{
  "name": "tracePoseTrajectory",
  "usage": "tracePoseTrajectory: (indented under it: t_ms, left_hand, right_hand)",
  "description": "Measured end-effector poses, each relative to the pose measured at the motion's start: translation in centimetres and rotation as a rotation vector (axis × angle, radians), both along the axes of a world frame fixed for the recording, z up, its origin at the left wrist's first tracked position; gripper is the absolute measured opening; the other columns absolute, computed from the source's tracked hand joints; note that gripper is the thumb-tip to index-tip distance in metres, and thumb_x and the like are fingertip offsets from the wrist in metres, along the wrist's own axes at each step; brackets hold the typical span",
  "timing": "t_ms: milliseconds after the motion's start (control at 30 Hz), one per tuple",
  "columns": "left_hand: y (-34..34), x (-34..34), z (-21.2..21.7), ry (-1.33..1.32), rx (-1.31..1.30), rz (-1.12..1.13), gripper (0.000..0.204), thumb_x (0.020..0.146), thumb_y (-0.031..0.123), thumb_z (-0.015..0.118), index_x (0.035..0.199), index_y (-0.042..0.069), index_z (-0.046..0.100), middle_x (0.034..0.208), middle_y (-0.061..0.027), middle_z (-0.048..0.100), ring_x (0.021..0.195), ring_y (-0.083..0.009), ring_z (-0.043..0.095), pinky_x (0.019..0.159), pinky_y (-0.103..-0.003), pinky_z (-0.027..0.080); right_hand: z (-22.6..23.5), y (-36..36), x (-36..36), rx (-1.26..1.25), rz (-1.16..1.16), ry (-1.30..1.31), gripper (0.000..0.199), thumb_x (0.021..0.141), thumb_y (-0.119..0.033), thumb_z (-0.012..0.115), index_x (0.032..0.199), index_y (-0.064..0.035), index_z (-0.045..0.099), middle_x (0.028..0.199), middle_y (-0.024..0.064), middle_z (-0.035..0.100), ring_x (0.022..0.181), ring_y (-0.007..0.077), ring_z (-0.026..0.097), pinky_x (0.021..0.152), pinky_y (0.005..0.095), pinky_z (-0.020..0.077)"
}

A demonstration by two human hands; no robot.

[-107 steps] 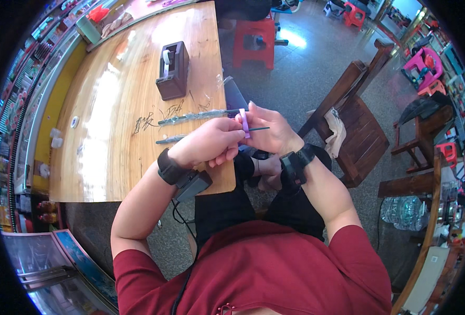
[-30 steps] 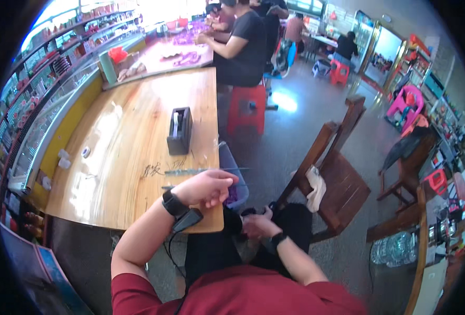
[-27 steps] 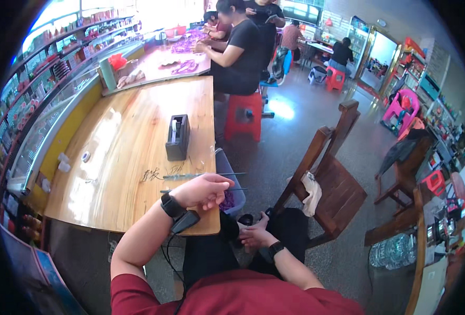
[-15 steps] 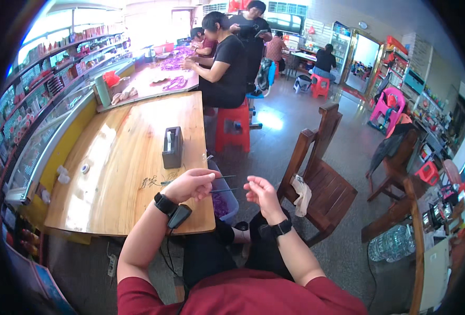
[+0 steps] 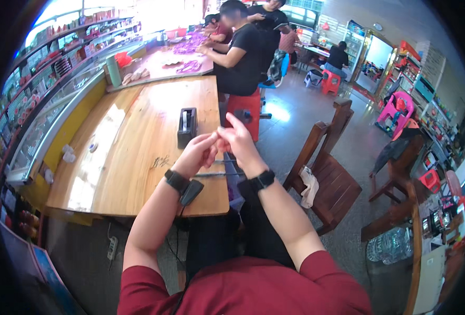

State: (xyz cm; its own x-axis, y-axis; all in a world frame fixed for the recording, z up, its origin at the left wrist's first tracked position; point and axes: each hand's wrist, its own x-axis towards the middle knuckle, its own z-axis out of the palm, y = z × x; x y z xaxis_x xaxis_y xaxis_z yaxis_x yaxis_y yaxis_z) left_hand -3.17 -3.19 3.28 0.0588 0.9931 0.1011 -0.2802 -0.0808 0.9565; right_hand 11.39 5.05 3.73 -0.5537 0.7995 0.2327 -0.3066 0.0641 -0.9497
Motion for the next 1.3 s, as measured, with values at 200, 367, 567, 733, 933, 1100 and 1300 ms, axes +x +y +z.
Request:
tracePoseTrajectory:
  t_ms: [200,367,567,733,933,1100,1300]
  left_hand:
    - [0.8,-0.5,-0.1,-0.115,0.041,0.115,0.031,0.101,0.039,0.051,0.100,0.009,0.056,0.062,0.0017,0.052,0.046,-0.0078,0.048,0.040,-0.020,0.035]
    - [1.1,-0.9,-0.4,-0.095,0.060,0.116,0.034,0.102,0.043,0.048,0.095,0.011,0.055,0.065,0.0018,0.054,0.048,-0.0091,0.050,0.040,-0.021,0.036]
    - [0.8,-1.1,-1.2,-0.035,-0.032,0.171,0.043,0.099,0.049,0.050,0.088,0.009,0.058,0.056,0.0011,0.052,0.042,-0.0076,0.046,0.039,-0.020,0.030]
    - [0.5,-0.8,-1.0,-0.009,-0.052,0.117,0.043,0.099,0.049,0.050,0.090,0.008,0.059,0.056,0.0008,0.051,0.041,-0.0081,0.045,0.039,-0.021,0.030]
    - [0.5,-0.6,-0.5,-0.001,-0.049,0.123,0.042,0.099,0.048,0.051,0.092,0.008,0.058,0.056,0.0013,0.051,0.042,-0.0080,0.045,0.039,-0.021,0.030]
    - [0.8,-0.8,-0.9,-0.012,-0.023,0.088,0.040,0.099,0.048,0.052,0.091,0.009,0.057,0.057,0.0015,0.051,0.043,-0.0079,0.046,0.039,-0.021,0.032]
    - [0.9,-0.8,-1.0,0.031,-0.031,0.082,0.042,0.101,0.049,0.046,0.098,0.009,0.060,0.057,0.0018,0.050,0.042,-0.0076,0.044,0.039,-0.020,0.031]
  right_hand:
    - [2.5,2.0,-2.9,-0.030,0.046,-0.021,0.078,0.093,-0.016,0.061,0.153,-0.0014,0.014,0.097,0.0130,0.067,0.070,0.0109,0.061,0.060,0.0241,0.0506]
    - [2.5,1.4,-3.2,0.013,0.024,-0.037,0.073,0.093,-0.016,0.061,0.152,-0.0004,0.020,0.100,0.0112,0.067,0.071,0.0111,0.061,0.064,0.0239,0.0511]
    - [-0.6,-1.7,-3.1,-0.004,-0.051,0.091,0.052,0.095,-0.008,0.058,0.142,0.0040,0.038,0.103,0.0106,0.064,0.076,0.0101,0.061,0.066,0.0230,0.0511]
    - [-1.4,-1.7,-2.2,-0.027,-0.039,0.083,0.046,0.096,-0.008,0.057,0.138,0.0044,0.042,0.109,0.0116,0.063,0.081,0.0107,0.061,0.068,0.0236,0.0523]
    - [-1.6,-0.9,-2.0,-0.015,-0.036,0.065,0.039,0.096,-0.010,0.057,0.133,0.0007,0.050,0.109,0.0084,0.063,0.081,0.0093,0.060,0.068,0.0227,0.0516]
    - [-1.4,-0.9,-1.7,-0.039,-0.034,0.053,0.036,0.095,-0.011,0.058,0.130,-0.0010,0.053,0.108,0.0064,0.064,0.079,0.0081,0.060,0.067,0.0216,0.0507]
    - [-1.4,-0.9,-1.4,-0.035,-0.030,0.027,0.033,0.096,-0.012,0.058,0.127,-0.0020,0.056,0.108,0.0053,0.064,0.079,0.0072,0.060,0.067,0.0212,0.0501]
